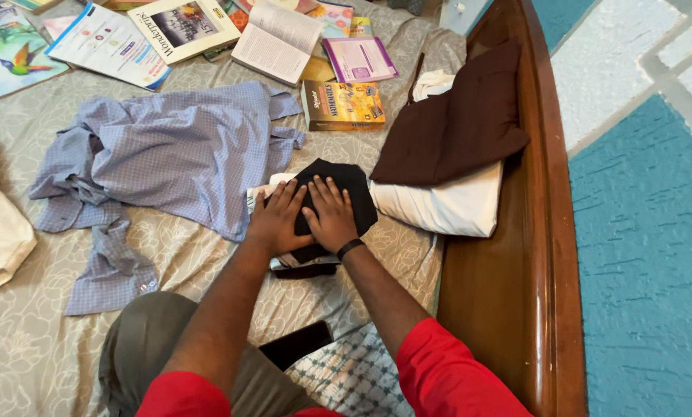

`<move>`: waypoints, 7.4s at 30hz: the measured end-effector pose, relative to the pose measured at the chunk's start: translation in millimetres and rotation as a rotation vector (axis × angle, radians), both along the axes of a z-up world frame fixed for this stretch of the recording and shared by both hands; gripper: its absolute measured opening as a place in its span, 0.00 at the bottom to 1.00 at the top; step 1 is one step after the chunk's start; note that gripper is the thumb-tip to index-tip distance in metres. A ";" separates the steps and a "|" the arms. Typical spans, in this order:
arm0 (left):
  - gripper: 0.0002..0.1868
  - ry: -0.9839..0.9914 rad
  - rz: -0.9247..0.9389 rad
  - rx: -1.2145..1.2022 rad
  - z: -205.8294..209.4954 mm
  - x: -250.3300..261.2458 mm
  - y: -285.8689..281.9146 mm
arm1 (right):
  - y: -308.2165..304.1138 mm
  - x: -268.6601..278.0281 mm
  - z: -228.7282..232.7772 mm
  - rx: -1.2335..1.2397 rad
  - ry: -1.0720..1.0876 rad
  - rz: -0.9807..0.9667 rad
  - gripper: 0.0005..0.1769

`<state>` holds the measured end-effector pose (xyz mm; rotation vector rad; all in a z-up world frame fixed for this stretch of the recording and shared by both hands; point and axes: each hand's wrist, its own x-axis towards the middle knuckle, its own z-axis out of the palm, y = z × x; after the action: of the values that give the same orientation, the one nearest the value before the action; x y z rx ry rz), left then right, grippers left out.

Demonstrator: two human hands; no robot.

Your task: The person folds multiple pieces of clothing including shirts, a pair of pants, and a white top, placing them in organized piles on a bed.

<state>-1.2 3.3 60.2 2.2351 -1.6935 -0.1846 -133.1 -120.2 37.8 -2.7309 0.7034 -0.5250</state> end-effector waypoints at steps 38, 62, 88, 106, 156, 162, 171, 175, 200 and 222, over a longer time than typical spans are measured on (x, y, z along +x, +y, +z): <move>0.35 0.116 0.116 -0.507 69.9 39.9 94.4 | 59.7 40.0 117.5 -0.115 -0.181 0.068 0.23; 0.33 -0.039 0.518 -0.675 120.8 33.8 315.3 | 227.7 111.7 127.1 -0.109 -0.262 0.411 0.26; 0.32 0.015 1.035 -0.647 93.4 4.5 465.6 | 407.5 158.2 68.8 0.014 -0.218 0.833 0.26; 0.33 0.069 1.265 -0.545 17.3 -2.9 541.4 | 446.7 203.9 -0.5 0.088 -0.198 0.931 0.28; 0.32 0.476 1.328 -0.810 -51.4 20.6 541.8 | 460.5 226.7 -70.8 0.263 -0.187 0.927 0.36; 0.32 0.442 1.344 -0.800 -50.9 21.5 545.1 | 464.5 267.9 -75.0 0.191 -0.304 0.906 0.36; 0.32 0.466 1.367 -0.786 -48.6 45.6 548.9 | 462.0 336.5 -100.2 0.095 -0.209 0.820 0.38; 0.31 0.476 1.379 -0.737 -51.4 94.1 540.9 | 460.5 354.9 -106.0 0.090 -0.192 0.811 0.38; 0.16 0.935 1.599 -0.593 -158.7 293.7 475.6 | 470.4 355.8 -114.9 0.236 -0.062 0.656 0.29; 0.15 1.038 1.638 -1.103 -157.2 266.1 496.9 | 486.0 339.0 -83.9 0.366 -0.279 1.076 0.06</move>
<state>264.9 500.1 -96.9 1.4118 0.6559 0.0361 205.9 365.9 -46.1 -2.1808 -0.6649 -0.4161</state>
